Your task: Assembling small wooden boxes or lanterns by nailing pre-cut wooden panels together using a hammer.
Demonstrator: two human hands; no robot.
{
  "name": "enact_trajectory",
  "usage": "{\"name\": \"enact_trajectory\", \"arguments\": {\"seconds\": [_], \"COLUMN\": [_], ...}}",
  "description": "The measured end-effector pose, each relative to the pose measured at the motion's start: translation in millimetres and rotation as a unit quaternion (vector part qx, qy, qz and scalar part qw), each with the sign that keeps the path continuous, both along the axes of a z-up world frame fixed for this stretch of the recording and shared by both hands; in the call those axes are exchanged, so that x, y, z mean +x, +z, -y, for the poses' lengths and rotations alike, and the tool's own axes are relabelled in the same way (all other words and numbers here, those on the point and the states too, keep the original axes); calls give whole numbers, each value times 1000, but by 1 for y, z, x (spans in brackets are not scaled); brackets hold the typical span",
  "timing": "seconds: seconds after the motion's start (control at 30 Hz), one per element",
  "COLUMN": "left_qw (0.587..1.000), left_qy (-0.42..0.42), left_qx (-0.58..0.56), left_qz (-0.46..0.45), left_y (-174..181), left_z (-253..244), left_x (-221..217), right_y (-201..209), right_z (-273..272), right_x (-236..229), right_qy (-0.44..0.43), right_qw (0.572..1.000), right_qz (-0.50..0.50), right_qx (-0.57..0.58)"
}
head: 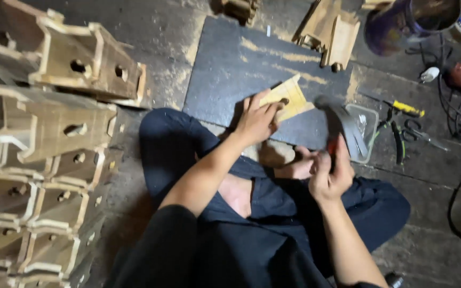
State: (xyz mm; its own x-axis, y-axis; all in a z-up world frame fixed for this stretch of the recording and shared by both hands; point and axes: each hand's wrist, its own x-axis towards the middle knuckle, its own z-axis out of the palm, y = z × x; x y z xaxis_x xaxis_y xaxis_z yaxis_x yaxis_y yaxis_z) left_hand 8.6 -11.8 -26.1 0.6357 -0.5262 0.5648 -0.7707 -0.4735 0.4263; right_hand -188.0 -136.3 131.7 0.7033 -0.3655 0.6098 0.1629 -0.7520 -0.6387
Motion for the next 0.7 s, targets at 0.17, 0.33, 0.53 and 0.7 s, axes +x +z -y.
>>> {"name": "enact_trajectory", "arguments": {"seconds": [0.17, 0.33, 0.53, 0.7], "left_qw": [1000, 998, 997, 998], "left_qy": [-3, -22, 37, -19], "left_qx": [-1, 25, -47, 39], "left_qz": [-31, -49, 57, -54], "left_y": [2, -1, 8, 12], "left_z": [-4, -3, -3, -5], "left_x": [-3, -9, 2, -5], "right_y": [-39, -26, -13, -48], "right_z": [-16, -1, -13, 1], "right_x": [6, -3, 18, -2], "right_qy": [2, 1, 8, -14], "right_qw": [996, 999, 985, 998], "right_qz": [-84, -24, -173, -6], "right_qx": [5, -36, -13, -65]}}
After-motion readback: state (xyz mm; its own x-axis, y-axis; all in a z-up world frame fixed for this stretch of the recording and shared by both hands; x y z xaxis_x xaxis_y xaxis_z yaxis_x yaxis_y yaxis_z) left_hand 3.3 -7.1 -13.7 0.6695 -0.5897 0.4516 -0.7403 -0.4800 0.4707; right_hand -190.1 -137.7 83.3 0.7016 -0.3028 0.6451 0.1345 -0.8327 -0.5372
